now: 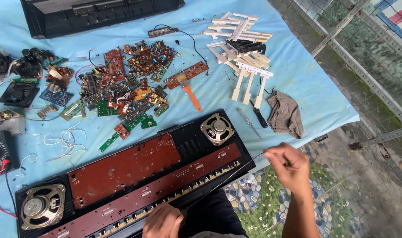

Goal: The person works on the internal components of a disassembled electronic device, connecting wires to two speakers mounted on a circuit board. They handle various wires and small electronic parts scattered on a blue cloth, using their hands to route and attach the connections.

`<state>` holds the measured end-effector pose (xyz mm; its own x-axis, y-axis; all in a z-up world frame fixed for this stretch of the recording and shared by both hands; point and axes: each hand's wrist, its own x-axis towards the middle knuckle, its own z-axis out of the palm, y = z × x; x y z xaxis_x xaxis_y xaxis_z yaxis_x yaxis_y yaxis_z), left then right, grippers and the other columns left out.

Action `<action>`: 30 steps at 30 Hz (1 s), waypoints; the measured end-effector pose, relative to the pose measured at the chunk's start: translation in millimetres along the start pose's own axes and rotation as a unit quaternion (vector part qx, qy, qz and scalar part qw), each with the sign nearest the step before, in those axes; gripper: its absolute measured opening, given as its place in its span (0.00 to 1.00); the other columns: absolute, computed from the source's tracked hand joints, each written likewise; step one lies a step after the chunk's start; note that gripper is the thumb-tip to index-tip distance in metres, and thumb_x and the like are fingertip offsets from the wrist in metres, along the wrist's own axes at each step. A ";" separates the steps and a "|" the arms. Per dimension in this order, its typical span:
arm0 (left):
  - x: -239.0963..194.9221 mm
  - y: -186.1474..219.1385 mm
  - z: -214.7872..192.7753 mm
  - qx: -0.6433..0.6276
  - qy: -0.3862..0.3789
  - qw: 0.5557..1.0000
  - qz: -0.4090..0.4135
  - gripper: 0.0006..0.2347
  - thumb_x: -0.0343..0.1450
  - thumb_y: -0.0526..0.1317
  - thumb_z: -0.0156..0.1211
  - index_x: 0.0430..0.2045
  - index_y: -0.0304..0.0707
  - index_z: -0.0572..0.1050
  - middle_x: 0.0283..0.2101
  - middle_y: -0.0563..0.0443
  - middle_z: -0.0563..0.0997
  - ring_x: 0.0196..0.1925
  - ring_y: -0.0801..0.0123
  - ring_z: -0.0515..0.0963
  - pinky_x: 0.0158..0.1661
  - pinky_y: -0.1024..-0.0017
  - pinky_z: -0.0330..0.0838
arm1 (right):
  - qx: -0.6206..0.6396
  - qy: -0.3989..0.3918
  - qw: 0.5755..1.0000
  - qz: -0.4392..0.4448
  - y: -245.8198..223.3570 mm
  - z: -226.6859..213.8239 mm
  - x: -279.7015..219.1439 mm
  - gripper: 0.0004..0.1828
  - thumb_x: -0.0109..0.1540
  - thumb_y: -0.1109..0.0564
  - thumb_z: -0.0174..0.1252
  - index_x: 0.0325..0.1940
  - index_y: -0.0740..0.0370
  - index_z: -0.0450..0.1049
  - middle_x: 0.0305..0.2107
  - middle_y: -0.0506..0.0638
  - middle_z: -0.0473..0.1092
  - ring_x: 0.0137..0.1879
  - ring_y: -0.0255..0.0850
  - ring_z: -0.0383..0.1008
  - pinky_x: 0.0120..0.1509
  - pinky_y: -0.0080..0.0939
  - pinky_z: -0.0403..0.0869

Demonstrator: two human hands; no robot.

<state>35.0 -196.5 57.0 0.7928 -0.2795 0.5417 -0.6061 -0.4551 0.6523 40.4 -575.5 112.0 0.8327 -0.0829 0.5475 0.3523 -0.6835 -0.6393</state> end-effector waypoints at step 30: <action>-58.7 -90.5 -95.2 0.260 -0.046 0.956 -0.125 0.07 0.74 0.39 0.55 0.26 0.47 0.78 0.31 0.54 0.82 0.38 0.63 0.82 0.44 0.65 0.76 | -0.032 0.065 0.997 0.016 54.1 -1.8 36.3 0.02 0.68 0.63 0.63 0.43 0.63 0.76 0.35 0.52 0.73 0.41 0.38 0.71 0.49 0.37 0.71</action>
<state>37.3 -58.5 16.7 0.9257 -0.1692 0.3383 -0.3018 -0.8695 0.3910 89.0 -616.8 98.3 0.7791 -0.1962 0.5954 0.2944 -0.7241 -0.6237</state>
